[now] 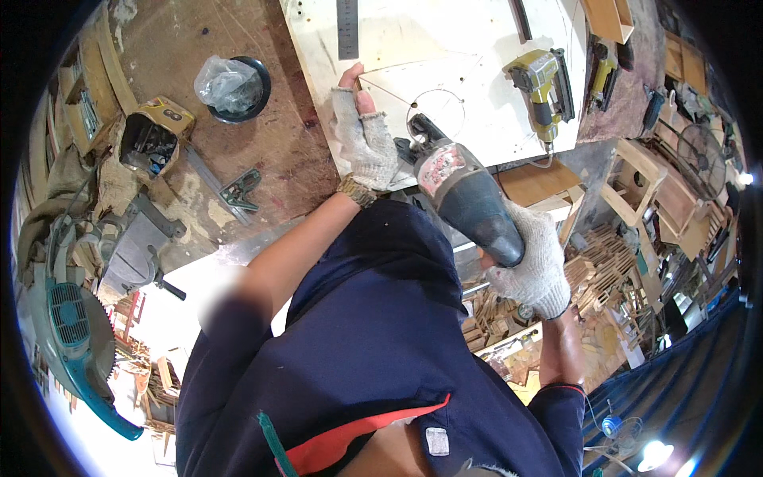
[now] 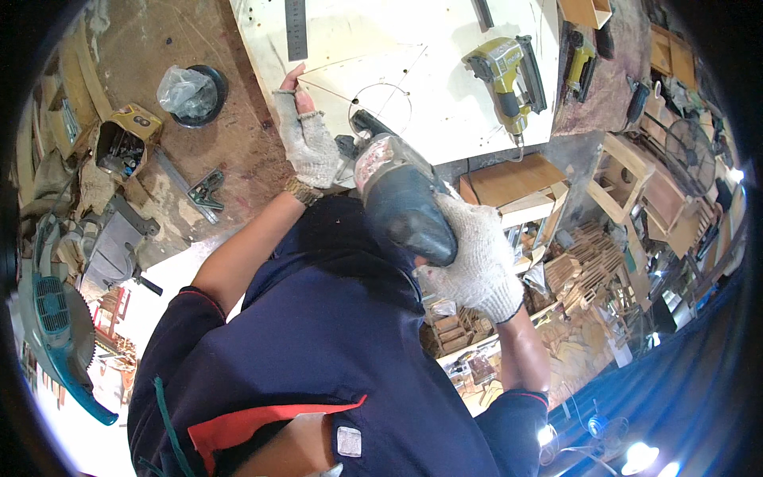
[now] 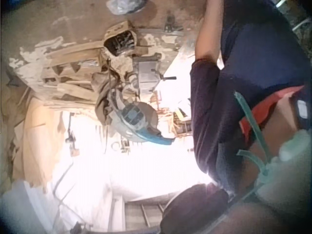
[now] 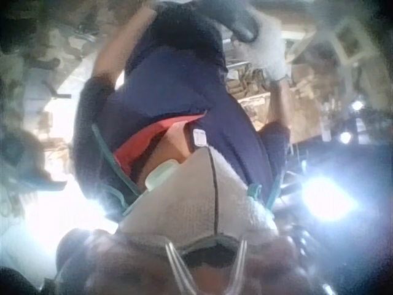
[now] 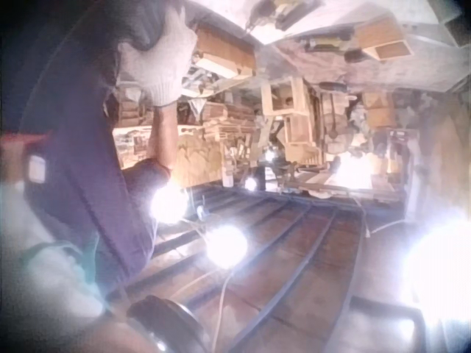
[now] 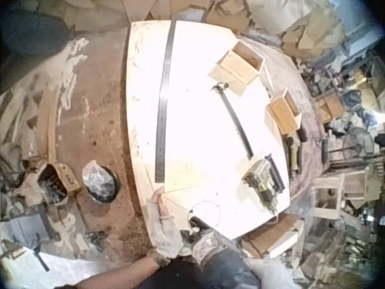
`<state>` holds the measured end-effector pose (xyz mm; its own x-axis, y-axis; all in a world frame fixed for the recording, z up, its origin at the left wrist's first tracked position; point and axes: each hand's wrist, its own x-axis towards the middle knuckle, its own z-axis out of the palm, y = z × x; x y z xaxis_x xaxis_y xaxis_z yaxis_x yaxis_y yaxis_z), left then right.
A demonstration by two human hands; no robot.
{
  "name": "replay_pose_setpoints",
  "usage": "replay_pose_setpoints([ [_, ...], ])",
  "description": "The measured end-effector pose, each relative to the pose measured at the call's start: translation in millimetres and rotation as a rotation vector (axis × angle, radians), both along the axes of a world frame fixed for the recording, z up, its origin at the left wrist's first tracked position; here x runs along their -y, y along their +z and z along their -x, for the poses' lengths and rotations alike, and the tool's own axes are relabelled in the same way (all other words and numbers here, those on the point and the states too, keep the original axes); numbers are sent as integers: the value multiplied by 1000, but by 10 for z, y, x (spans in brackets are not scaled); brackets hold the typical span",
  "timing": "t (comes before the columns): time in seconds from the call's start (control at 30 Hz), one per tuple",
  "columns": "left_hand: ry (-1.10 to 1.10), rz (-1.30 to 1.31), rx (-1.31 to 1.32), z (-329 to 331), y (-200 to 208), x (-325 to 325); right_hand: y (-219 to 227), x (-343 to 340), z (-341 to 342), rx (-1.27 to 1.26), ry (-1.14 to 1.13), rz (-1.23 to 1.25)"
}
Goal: The person marks a circular outline on a wooden panel using a round object and a pen, then drills a hole at the center. They use a jigsaw to cut out the circle and fit the cutout into a small wooden box, checking the fit.
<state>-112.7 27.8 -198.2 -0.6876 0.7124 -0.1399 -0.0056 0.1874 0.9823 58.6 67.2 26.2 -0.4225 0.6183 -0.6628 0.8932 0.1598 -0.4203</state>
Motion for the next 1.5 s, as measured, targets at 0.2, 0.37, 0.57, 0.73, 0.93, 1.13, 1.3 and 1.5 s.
replay_pose_setpoints([
  [0.2, 42, -13, 57, -95, -139, 98, -37, -89, -130, 63, -11, 144],
  [0.37, -169, 13, -150, 358, -205, -179, -18, -86, -121, 16, 1, 98],
  [0.57, -244, -156, 184, 327, -212, -279, -19, -81, -24, -24, -71, 147],
  [0.73, -210, -111, 246, 281, -181, -283, -8, -69, 13, -55, 1, 28],
  [0.93, -186, -149, 176, 287, -279, -285, -20, 17, 101, -49, -149, 72],
  [1.13, -202, -66, 206, 323, -178, -286, -45, 137, 116, -63, -260, 139],
  [1.3, -217, -49, 178, 322, -169, -284, -36, 206, 205, -60, -282, 102],
  [1.5, -223, -65, 165, 318, -179, -289, -39, 333, 258, -62, -285, 8],
])
